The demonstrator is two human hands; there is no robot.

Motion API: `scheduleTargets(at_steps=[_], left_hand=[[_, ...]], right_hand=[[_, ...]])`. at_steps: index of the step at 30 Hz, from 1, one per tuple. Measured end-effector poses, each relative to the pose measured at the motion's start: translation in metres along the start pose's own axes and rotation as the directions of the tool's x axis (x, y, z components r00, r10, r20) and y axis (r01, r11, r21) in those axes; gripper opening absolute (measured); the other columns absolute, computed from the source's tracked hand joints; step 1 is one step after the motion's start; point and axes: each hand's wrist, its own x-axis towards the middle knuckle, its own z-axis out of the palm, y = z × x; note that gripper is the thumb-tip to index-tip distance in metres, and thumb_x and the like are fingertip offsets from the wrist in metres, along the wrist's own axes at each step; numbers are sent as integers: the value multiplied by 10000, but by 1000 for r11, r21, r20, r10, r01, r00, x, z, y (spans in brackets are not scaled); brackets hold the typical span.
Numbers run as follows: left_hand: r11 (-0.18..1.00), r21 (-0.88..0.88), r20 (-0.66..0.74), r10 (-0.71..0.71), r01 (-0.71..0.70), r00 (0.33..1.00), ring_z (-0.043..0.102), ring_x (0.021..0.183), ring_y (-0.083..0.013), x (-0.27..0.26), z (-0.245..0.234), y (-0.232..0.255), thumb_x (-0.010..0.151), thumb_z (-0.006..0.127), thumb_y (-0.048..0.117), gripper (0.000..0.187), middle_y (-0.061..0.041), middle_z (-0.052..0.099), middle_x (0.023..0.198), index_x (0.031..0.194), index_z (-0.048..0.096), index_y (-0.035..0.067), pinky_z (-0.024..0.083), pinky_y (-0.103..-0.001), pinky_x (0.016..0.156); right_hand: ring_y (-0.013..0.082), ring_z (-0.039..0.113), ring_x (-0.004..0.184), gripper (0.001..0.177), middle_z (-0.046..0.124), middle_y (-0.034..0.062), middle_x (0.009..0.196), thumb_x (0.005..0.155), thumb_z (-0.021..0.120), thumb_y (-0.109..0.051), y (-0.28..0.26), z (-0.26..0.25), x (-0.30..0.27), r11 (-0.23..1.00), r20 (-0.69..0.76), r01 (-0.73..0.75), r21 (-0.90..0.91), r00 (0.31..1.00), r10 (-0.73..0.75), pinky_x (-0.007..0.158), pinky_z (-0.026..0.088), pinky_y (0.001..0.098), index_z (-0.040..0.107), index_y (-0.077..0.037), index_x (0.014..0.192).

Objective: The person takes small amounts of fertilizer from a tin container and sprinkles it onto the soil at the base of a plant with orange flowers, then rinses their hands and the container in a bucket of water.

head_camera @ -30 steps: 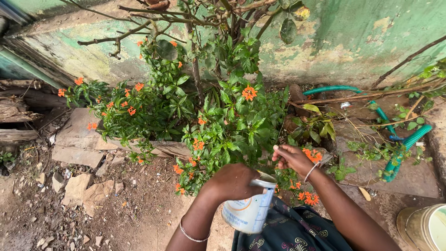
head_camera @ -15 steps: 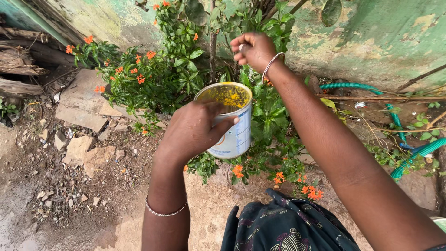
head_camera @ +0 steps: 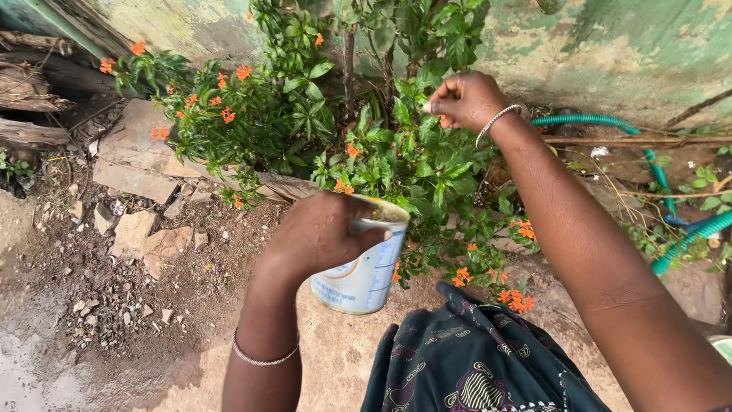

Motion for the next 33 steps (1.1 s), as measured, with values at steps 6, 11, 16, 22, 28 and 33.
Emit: scheduleTargets(at_steps=[6, 11, 16, 22, 28, 33], left_hand=[[955, 144, 34, 257, -260, 966, 727, 823, -342, 99, 37, 53, 843, 716, 468, 364, -146, 751, 866, 956, 792, 131, 575, -502, 696], [931, 181, -69, 333, -316, 941, 733, 793, -344, 112, 39, 59, 820, 741, 438, 319, -140, 756, 851, 935, 812, 150, 583, -491, 718], [944, 126, -224, 326, -304, 919, 728, 721, -345, 73, 0, 37, 849, 755, 411, 321, -139, 750, 802, 963, 812, 117, 580, -473, 660], [968, 39, -280, 250, -249, 927, 692, 635, -331, 24, -18, 14, 882, 808, 430, 421, -170, 696, 722, 923, 773, 13, 552, -427, 598], [992, -12, -202, 118, -123, 972, 696, 572, -293, -7, -20, 6, 794, 827, 433, 422, -147, 694, 657, 876, 774, 23, 531, -422, 520], [972, 133, -32, 198, -192, 980, 672, 574, -302, 17, -15, 27, 846, 756, 493, 311, -100, 702, 674, 1055, 835, 277, 518, -439, 552]], right_hand=[[104, 514, 597, 412, 652, 39, 751, 1062, 700, -441, 114, 41, -10, 977, 87, -211, -25, 973, 212, 533, 430, 270, 757, -54, 930], [79, 505, 548, 340, 623, -1, 719, 1044, 666, -417, 92, 36, -17, 867, 166, -293, 403, 955, 245, 489, 424, 250, 707, -102, 923], [46, 375, 469, 375, 486, -51, 640, 1076, 635, -439, 17, -19, -38, 839, 119, -178, 513, 984, 136, 411, 306, 219, 610, -132, 862], [32, 398, 476, 351, 501, -70, 592, 990, 671, -180, 10, -55, -51, 983, -198, -21, 184, 978, 58, 442, 373, 214, 540, -189, 664], [48, 416, 564, 419, 434, -22, 644, 862, 729, 24, 63, -51, -56, 995, -270, 85, -46, 958, -94, 634, 534, 249, 390, -155, 692], [64, 623, 647, 191, 665, -41, 837, 839, 794, -66, 45, -13, -54, 991, 102, -129, -30, 986, 132, 543, 544, 273, 645, -149, 924]])
